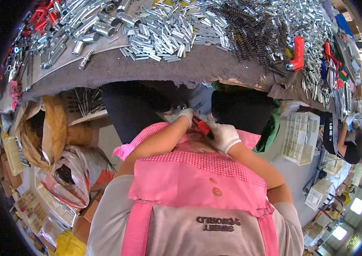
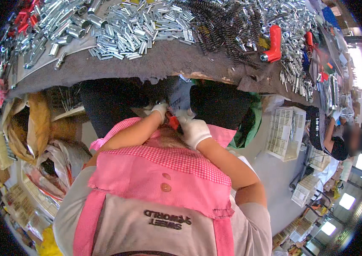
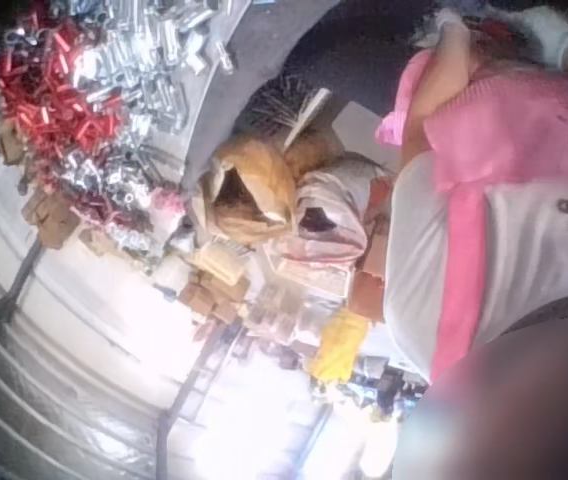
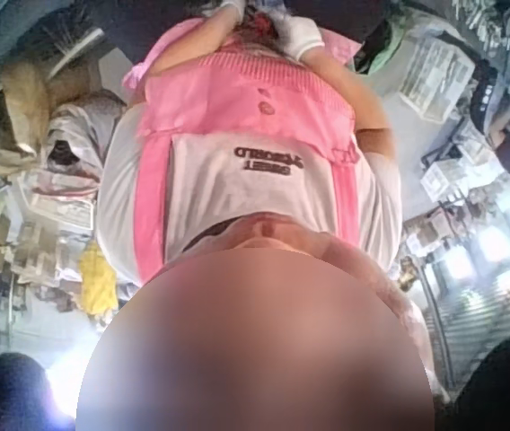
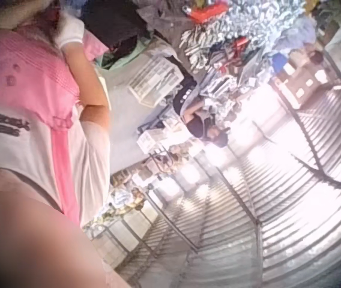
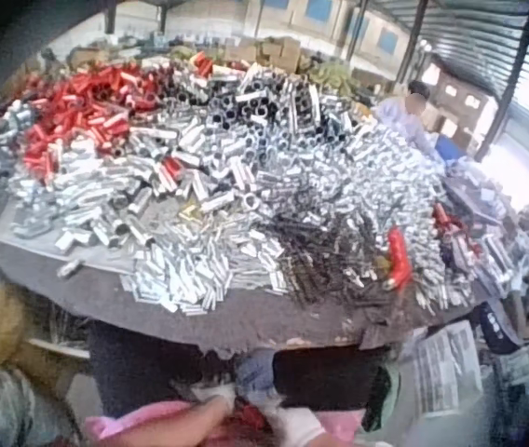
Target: Assembling metal components with springs and handles at a factory workbench.
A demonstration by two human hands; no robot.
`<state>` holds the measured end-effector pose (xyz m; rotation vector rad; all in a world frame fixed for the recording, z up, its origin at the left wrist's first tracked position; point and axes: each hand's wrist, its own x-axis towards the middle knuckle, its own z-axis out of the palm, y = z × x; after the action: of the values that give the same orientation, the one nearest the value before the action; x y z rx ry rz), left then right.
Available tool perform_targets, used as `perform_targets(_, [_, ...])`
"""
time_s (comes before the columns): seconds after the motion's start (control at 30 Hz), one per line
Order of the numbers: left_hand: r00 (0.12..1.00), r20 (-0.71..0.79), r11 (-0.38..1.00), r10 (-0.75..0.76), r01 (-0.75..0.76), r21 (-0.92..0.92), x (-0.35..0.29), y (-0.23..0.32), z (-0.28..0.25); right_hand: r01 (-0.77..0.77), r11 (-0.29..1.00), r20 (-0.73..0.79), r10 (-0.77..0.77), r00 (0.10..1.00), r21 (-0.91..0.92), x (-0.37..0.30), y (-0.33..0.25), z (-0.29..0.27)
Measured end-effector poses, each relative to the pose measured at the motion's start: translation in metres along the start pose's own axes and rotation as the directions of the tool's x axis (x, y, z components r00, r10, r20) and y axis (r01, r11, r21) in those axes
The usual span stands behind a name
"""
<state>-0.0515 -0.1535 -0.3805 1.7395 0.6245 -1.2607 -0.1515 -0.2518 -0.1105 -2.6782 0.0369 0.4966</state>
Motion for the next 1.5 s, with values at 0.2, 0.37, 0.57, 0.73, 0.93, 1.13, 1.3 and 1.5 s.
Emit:
perform_targets(0.2, [0.889, 0.401, 0.204, 0.221, -0.444, 0.872, 0.05, -0.029, 0.01, 0.035, 0.979, 0.173, 0.0, 0.985, -0.2, 0.021, 0.016, 0.04])
perform_targets(0.37, [0.795, 0.557, -0.128, 0.242, -0.543, 0.83, 0.081, -0.07, -0.004, 0.05, 0.985, 0.309, 0.004, 0.951, -0.167, 0.035, 0.008, 0.035])
perform_targets(0.57, [0.761, 0.525, 0.323, 0.38, -0.641, 0.696, 0.061, -0.069, -0.037, 0.054, 0.988, 0.275, -0.012, 0.961, -0.146, 0.082, -0.004, 0.022])
perform_targets(0.73, [0.758, 0.419, 0.606, 0.499, -0.651, 0.457, 0.051, -0.022, -0.091, -0.016, 0.994, 0.393, 0.059, 0.918, -0.112, 0.134, -0.043, 0.016])
perform_targets(0.93, [0.729, 0.372, 0.445, 0.575, -0.66, 0.605, -0.152, 0.094, -0.065, -0.131, 0.99, 0.383, 0.143, 0.913, -0.057, 0.087, -0.013, 0.005])
perform_targets(1.13, [0.756, -0.022, 0.544, 0.654, -0.45, 0.708, -0.144, 0.079, -0.049, -0.22, 0.972, 0.244, 0.196, 0.95, 0.078, 0.091, -0.004, 0.037])
perform_targets(1.3, [0.844, 0.121, 0.39, 0.523, -0.363, 0.846, -0.126, 0.08, -0.051, -0.158, 0.984, 0.281, 0.131, 0.951, 0.078, 0.102, 0.003, 0.032])
perform_targets(1.5, [0.737, 0.15, 0.195, 0.659, -0.361, 0.912, -0.107, 0.062, -0.05, -0.108, 0.994, 0.301, 0.098, 0.949, 0.015, 0.105, 0.005, 0.035])
